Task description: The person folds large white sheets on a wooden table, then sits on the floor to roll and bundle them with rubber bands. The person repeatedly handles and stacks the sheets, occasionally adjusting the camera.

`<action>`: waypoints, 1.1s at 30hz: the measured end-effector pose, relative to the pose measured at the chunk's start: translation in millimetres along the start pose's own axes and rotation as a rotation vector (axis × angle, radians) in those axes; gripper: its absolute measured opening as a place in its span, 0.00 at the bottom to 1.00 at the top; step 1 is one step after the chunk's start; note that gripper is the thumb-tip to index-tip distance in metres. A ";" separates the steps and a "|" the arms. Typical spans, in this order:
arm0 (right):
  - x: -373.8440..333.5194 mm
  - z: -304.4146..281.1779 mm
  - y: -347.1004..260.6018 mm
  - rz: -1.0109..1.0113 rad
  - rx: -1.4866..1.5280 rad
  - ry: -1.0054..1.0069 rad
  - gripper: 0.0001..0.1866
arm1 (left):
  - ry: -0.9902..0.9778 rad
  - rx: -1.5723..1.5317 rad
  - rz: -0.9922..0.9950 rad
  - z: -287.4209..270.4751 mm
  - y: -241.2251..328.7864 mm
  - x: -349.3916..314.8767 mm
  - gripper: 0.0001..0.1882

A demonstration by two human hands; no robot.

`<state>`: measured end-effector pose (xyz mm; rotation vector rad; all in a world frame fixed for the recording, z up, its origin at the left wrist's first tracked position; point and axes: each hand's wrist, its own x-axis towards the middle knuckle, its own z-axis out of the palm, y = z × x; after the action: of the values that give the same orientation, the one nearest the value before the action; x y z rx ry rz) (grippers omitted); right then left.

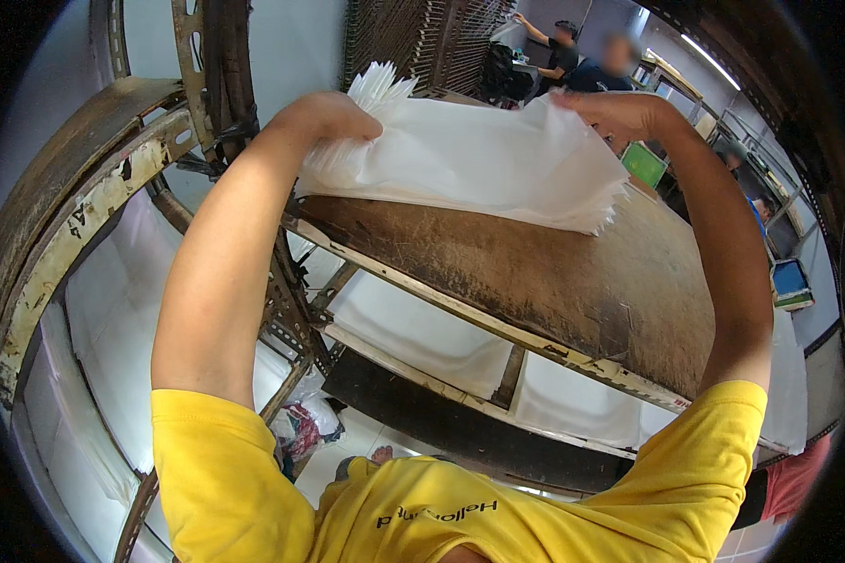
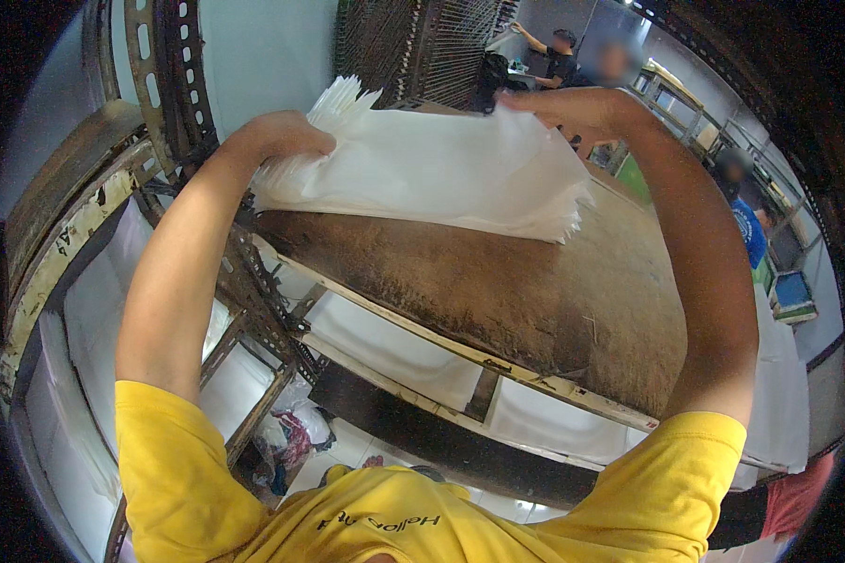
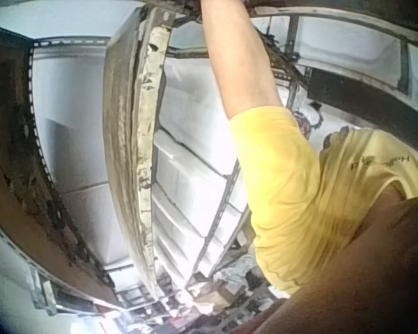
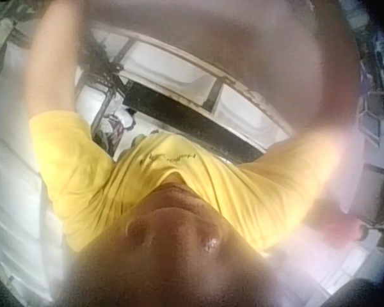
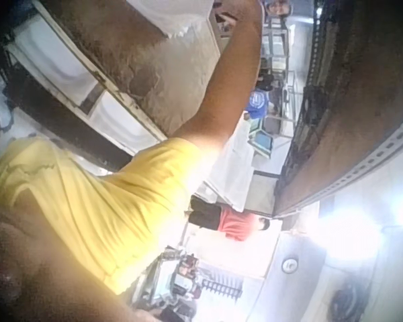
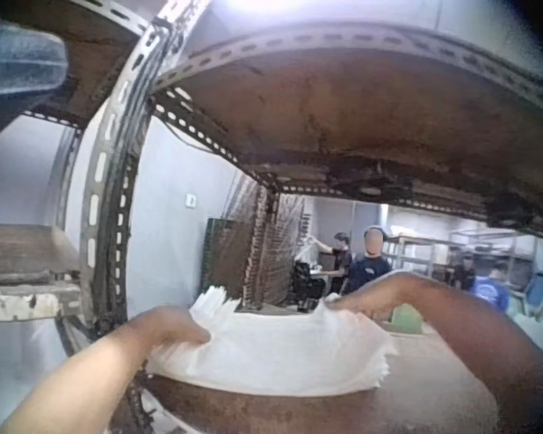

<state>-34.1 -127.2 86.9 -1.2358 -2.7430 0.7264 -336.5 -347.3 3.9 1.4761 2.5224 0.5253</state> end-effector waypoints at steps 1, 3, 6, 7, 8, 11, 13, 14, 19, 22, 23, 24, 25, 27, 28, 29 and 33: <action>-0.8 -5.0 2.5 -0.010 0.081 -0.048 0.52 | -0.016 0.003 -0.026 -1.3 6.4 -2.8 0.33; -1.3 -17.7 8.0 -0.031 0.231 -0.191 0.56 | -0.018 0.006 -0.025 -1.1 9.4 -2.8 0.33; 28.5 -29.1 40.0 -0.084 0.262 -0.150 0.48 | 0.002 0.015 0.044 0.9 2.8 4.0 0.36; 35.6 -18.6 40.3 -0.106 0.197 -0.013 0.45 | -0.003 0.021 0.052 0.3 1.4 5.2 0.36; 41.0 -12.0 40.0 -0.125 0.131 0.124 0.42 | -0.009 0.027 0.061 -0.3 0.4 6.7 0.36; 43.8 8.1 34.8 -0.167 0.000 0.201 0.42 | -0.028 -0.010 0.022 -2.4 -3.4 4.3 0.37; 51.6 14.0 40.8 -0.145 -0.177 0.274 0.51 | -0.070 -0.014 -0.042 -2.1 -0.4 7.3 0.36; 53.5 12.5 44.3 -0.061 -0.145 0.236 0.51 | -0.091 -0.016 -0.075 -2.2 1.1 8.7 0.35; 52.7 11.6 56.5 0.118 0.275 -0.230 0.47 | -0.118 -0.111 -0.097 -8.5 3.6 0.1 0.39; 47.5 28.0 68.8 0.113 0.454 -0.176 0.43 | -0.156 -0.288 -0.077 -3.2 -9.6 11.3 0.45; 44.8 30.2 68.3 0.081 0.495 -0.202 0.43 | -0.159 -0.361 -0.080 0.1 -17.2 15.5 0.47; 39.7 29.6 69.6 0.054 0.543 -0.220 0.44 | -0.158 -0.359 -0.109 -0.8 -14.8 15.5 0.47; 40.0 30.4 72.7 0.023 0.574 -0.246 0.44 | -0.157 -0.357 -0.139 -1.9 -12.6 15.3 0.47; 42.2 32.9 82.3 -0.034 0.619 -0.294 0.45 | -0.173 -0.308 -0.187 -5.6 -3.5 14.1 0.48; 44.1 34.3 89.0 -0.062 0.638 -0.315 0.45 | -0.190 -0.262 -0.203 -7.6 3.8 11.4 0.48; 46.9 34.1 95.2 -0.023 0.608 -0.303 0.45 | -0.208 -0.215 -0.219 -8.1 10.7 12.6 0.47; 51.6 40.4 80.1 0.059 0.501 -0.293 0.44 | -0.243 -0.291 -0.160 -4.0 -24.4 31.9 0.46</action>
<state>-22.7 -60.5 8.8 -1.1680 -2.4797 1.5908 -373.3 -331.4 -0.9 1.1479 2.2395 0.6145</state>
